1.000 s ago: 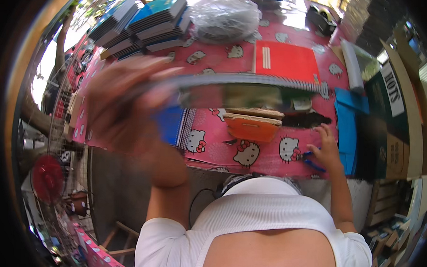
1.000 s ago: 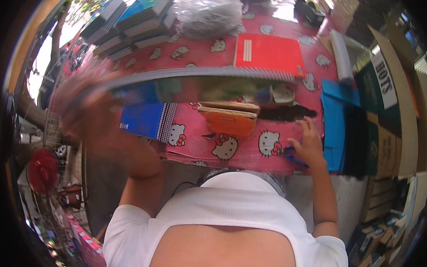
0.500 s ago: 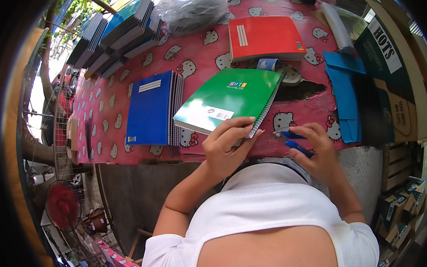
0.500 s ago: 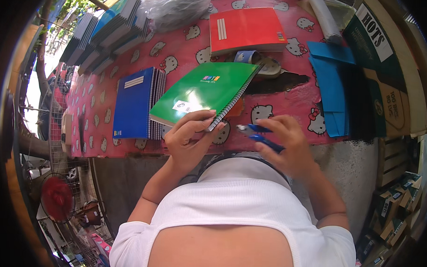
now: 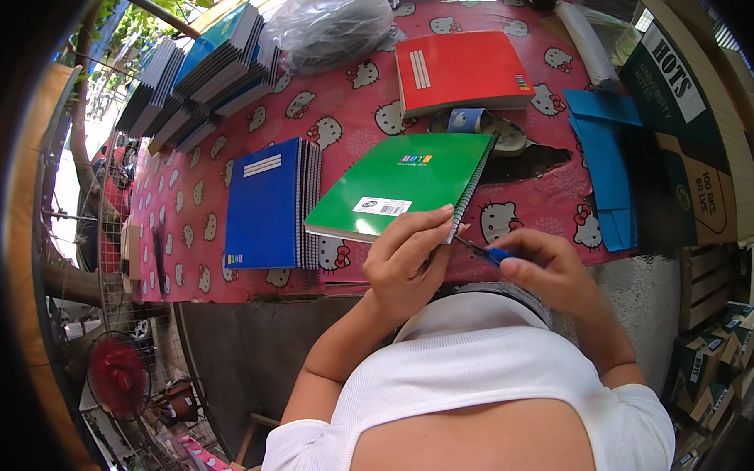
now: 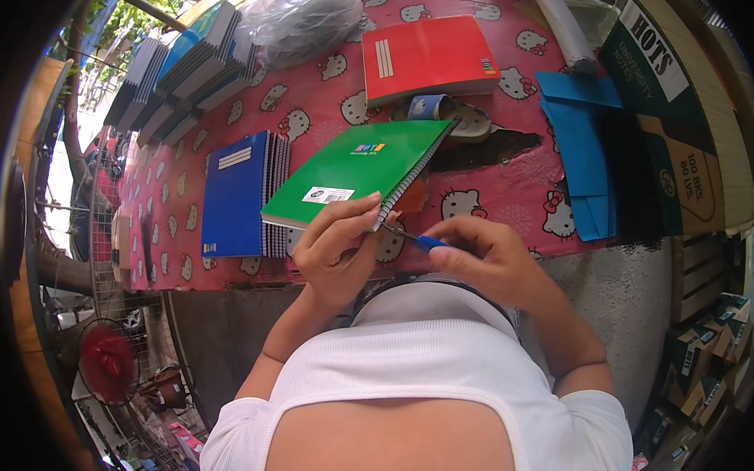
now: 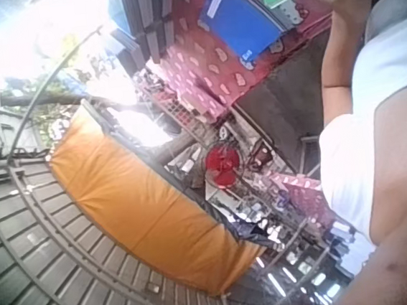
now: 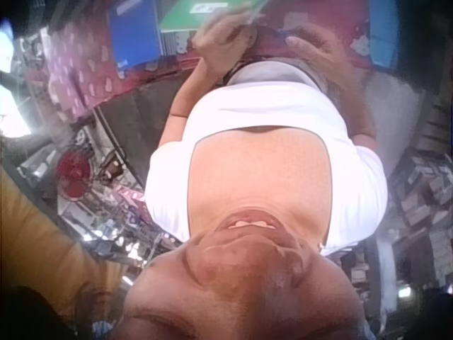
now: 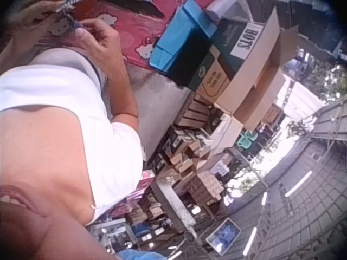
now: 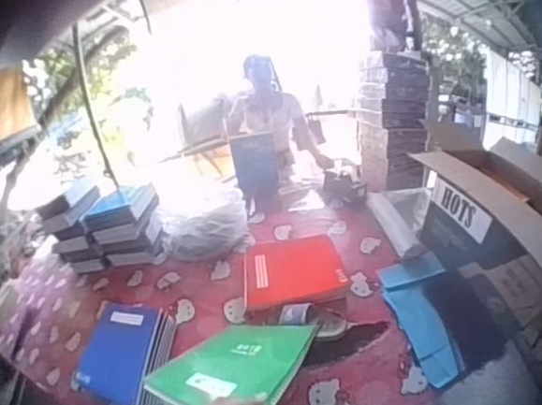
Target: The person applies tape to the spines of spiral notebooks and stacks them on a table.
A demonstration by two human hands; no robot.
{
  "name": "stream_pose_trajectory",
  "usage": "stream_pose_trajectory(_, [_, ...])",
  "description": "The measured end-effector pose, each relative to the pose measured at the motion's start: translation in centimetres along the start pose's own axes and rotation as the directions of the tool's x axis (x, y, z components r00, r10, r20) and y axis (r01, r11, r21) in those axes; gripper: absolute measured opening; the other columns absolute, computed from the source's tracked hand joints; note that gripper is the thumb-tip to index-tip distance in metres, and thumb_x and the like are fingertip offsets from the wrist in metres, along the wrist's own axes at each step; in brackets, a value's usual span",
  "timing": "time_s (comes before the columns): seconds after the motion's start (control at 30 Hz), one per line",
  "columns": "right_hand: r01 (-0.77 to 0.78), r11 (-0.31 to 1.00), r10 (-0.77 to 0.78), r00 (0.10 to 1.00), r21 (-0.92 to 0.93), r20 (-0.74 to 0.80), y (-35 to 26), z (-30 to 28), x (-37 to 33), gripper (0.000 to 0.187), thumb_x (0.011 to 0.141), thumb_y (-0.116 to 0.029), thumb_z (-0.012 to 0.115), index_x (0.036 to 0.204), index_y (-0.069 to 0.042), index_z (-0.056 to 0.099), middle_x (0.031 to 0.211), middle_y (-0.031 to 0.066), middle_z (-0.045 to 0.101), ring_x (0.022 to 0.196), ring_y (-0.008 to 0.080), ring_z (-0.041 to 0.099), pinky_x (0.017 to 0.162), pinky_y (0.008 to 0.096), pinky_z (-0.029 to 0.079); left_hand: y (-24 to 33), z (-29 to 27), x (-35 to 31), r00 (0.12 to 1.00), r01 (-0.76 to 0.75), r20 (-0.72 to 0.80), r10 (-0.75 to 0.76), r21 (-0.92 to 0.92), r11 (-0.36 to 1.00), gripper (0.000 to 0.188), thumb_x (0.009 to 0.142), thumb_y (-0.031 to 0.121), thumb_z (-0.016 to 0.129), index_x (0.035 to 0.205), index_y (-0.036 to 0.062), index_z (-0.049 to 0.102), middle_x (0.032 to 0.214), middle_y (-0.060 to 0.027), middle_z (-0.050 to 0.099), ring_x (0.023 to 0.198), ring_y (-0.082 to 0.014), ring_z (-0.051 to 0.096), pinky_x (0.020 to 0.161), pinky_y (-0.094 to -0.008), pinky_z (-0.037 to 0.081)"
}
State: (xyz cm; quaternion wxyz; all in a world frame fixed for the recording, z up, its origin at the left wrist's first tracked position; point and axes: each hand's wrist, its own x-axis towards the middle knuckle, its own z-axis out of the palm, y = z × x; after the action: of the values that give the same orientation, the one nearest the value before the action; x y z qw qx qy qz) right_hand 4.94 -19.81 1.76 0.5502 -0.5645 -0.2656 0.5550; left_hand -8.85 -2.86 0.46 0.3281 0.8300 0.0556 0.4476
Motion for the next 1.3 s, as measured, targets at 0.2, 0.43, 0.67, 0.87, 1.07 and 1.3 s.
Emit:
stream_pose_trajectory(0.2, [0.376, 0.731, -0.507, 0.858, -0.569, -0.085, -0.3, 0.5, -0.7, 0.040, 0.085, -0.023, 0.068, 0.117, -0.002, 0.056, 0.106, 0.0142, 0.053, 0.098, 0.0251, 0.055, 0.084, 0.0332, 0.044, 0.0, -0.1, 0.6, 0.999, -0.030, 0.038, 0.029, 0.011, 1.000, 0.024, 0.068, -0.012, 0.074, 0.089, -0.0020, 0.067, 0.097, -0.0147, 0.069, 0.085, -0.0219, 0.069, 0.075, -0.0285, 0.055])
stream_pose_trajectory(0.43, [0.289, 0.798, -0.393, 0.914, -0.529, -0.095, -0.3, 0.7, -0.7, 0.036, 0.088, -0.023, 0.065, 0.115, -0.001, 0.058, 0.104, 0.0119, 0.056, 0.095, 0.0243, 0.058, 0.082, 0.0327, 0.046, 0.1, 0.5, 0.6, 0.999, -0.045, 0.015, 0.046, -0.010, 0.999, 0.024, 0.066, -0.014, 0.068, 0.087, -0.0041, 0.066, 0.093, -0.0157, 0.068, 0.081, -0.0272, 0.068, 0.070, -0.0325, 0.055])
stream_pose_trajectory(0.67, [-0.245, 0.924, 0.100, 0.897, 0.294, 0.431, -1.6, -2.7, 2.6, 0.036, 0.096, -0.029, 0.056, 0.113, 0.002, 0.061, 0.101, 0.0106, 0.064, 0.089, 0.0135, 0.061, 0.076, 0.0228, 0.048, -0.6, -0.8, 1.4, 0.986, -0.166, 0.009, 0.166, 0.013, 0.986, 0.022, 0.066, -0.015, 0.067, 0.085, -0.0045, 0.062, 0.094, -0.0166, 0.067, 0.085, -0.0281, 0.068, 0.075, -0.0336, 0.055])
stream_pose_trajectory(0.87, [0.268, 0.744, -0.451, 0.877, -0.613, -0.163, 1.4, -4.2, 4.4, 0.038, 0.090, -0.023, 0.060, 0.119, 0.000, 0.057, 0.107, 0.0164, 0.060, 0.100, 0.0262, 0.057, 0.088, 0.0340, 0.044, -4.8, -9.4, 3.6, 0.762, 0.044, -0.638, -0.108, -0.116, 0.992, 0.020, 0.085, 0.001, 0.066, 0.089, 0.0037, 0.046, 0.107, -0.0155, 0.065, 0.090, -0.0231, 0.065, 0.074, -0.0341, 0.057])
stream_pose_trajectory(1.07, [-0.151, 0.243, -0.486, 0.836, -0.958, -0.255, 11.3, -12.9, 3.3, 0.045, 0.085, -0.027, 0.066, 0.120, -0.001, 0.056, 0.124, 0.0201, 0.050, 0.114, 0.0380, 0.049, 0.097, 0.0429, 0.039, -10.4, -25.5, -3.2, 0.298, 0.151, -0.693, -0.656, -0.645, 0.749, 0.015, 0.088, 0.012, 0.066, 0.084, 0.0056, 0.053, 0.098, -0.0118, 0.067, 0.088, -0.0216, 0.066, 0.072, -0.0334, 0.058])
stream_pose_trajectory(1.3, [0.047, 0.280, -0.723, 0.667, -0.959, -0.179, 5.2, -14.5, 11.3, 0.046, 0.084, -0.031, 0.069, 0.115, 0.000, 0.058, 0.133, 0.0223, 0.046, 0.122, 0.0394, 0.044, 0.101, 0.0436, 0.036, -21.6, -28.2, -15.6, 0.280, 0.572, -0.878, -0.388, -0.172, 0.802, 0.019, 0.088, 0.010, 0.067, 0.093, 0.0027, 0.050, 0.091, -0.0081, 0.062, 0.083, -0.0141, 0.058, 0.078, -0.0262, 0.047])
